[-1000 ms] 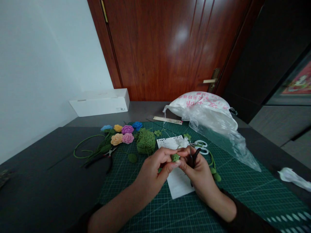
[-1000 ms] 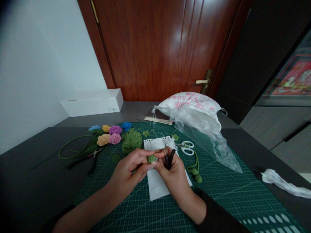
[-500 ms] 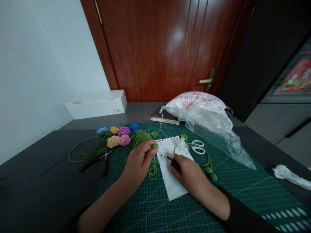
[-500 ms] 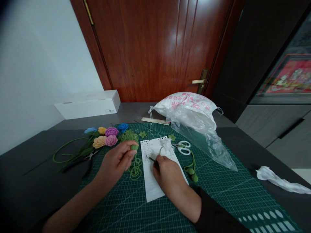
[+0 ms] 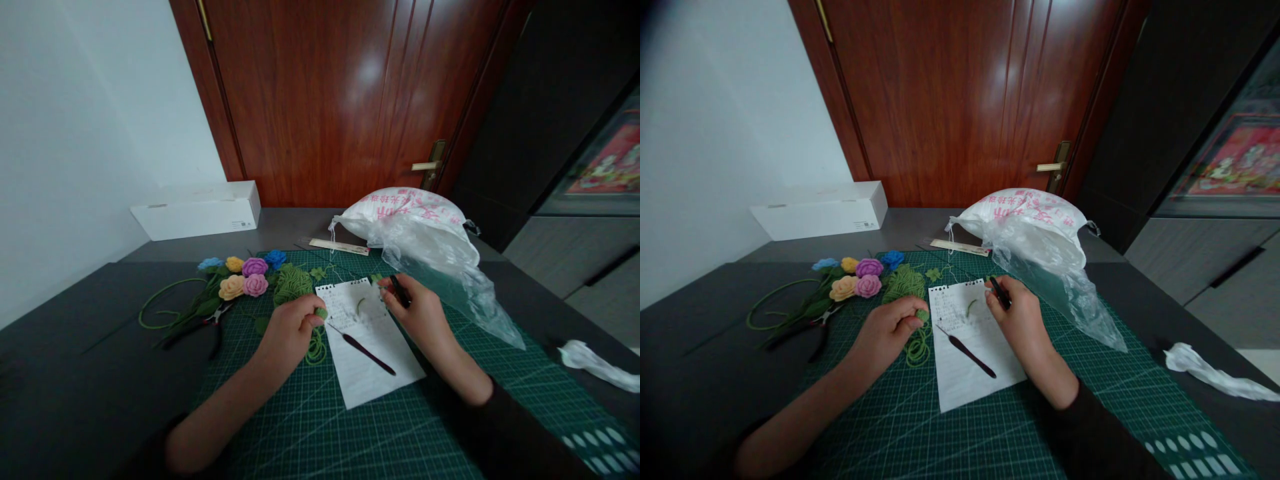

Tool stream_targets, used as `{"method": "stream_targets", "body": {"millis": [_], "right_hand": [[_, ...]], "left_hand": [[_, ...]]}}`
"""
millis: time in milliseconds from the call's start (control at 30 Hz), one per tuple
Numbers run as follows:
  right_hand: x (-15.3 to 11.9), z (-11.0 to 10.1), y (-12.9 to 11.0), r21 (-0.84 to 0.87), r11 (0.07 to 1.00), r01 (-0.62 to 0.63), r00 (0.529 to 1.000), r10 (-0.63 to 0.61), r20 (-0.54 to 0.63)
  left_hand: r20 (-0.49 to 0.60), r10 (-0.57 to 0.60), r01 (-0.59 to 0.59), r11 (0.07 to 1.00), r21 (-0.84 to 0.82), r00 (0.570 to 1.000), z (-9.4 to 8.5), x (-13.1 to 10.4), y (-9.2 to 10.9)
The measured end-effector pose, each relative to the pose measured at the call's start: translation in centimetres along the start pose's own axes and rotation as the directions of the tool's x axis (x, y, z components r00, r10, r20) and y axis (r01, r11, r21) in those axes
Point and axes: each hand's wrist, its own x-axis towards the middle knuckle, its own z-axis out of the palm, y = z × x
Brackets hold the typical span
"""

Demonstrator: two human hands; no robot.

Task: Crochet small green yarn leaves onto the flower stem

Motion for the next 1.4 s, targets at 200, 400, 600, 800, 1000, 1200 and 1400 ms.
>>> {"method": "stream_targets", "body": {"millis": [200,400,600,800,1000,1200,1400], "right_hand": [[2.1,1.5,2.7,-0.021,1.000,0.004,0.999,-0.003,0.045],[2.2,0.5,1.0,0.055,0.998,0.011,0.998,-0.008,-0.055],[0.0,-0.5,-1.7,0.285,0.957,0.060,0.995,-0.081,0.064],[-0.2,1.4,-0.1,0.304,0.950,0.076,0.992,-0.102,0.070],[-0.4,2.1,1.0,0.307,0.952,-0.010,0.997,-0.014,0.073],[-0.7,2.6,0.5,0.315,0.948,-0.053,0.995,0.023,0.100],[-0.7,2.3,0.0,0.442,0.891,-0.105,0.994,0.080,0.074]], "left_hand": [[0.042,-0.015,0.016,1.000,-0.016,0.999,1.1,-0.3,0.5],[0.067,-0.041,0.045,0.998,-0.054,0.997,1.3,-0.4,0.3],[0.107,-0.072,0.081,0.993,-0.082,0.992,1.6,-0.6,0.4],[0.128,-0.092,0.104,0.991,-0.085,0.987,1.9,-0.8,0.2],[0.129,-0.125,0.134,0.989,-0.066,0.984,2.7,-0.6,-0.6],[0.149,-0.144,0.150,0.988,-0.030,0.978,3.1,-0.3,-0.9],[0.159,-0.145,0.148,0.989,-0.007,0.976,3.2,-0.3,-0.8]]}}
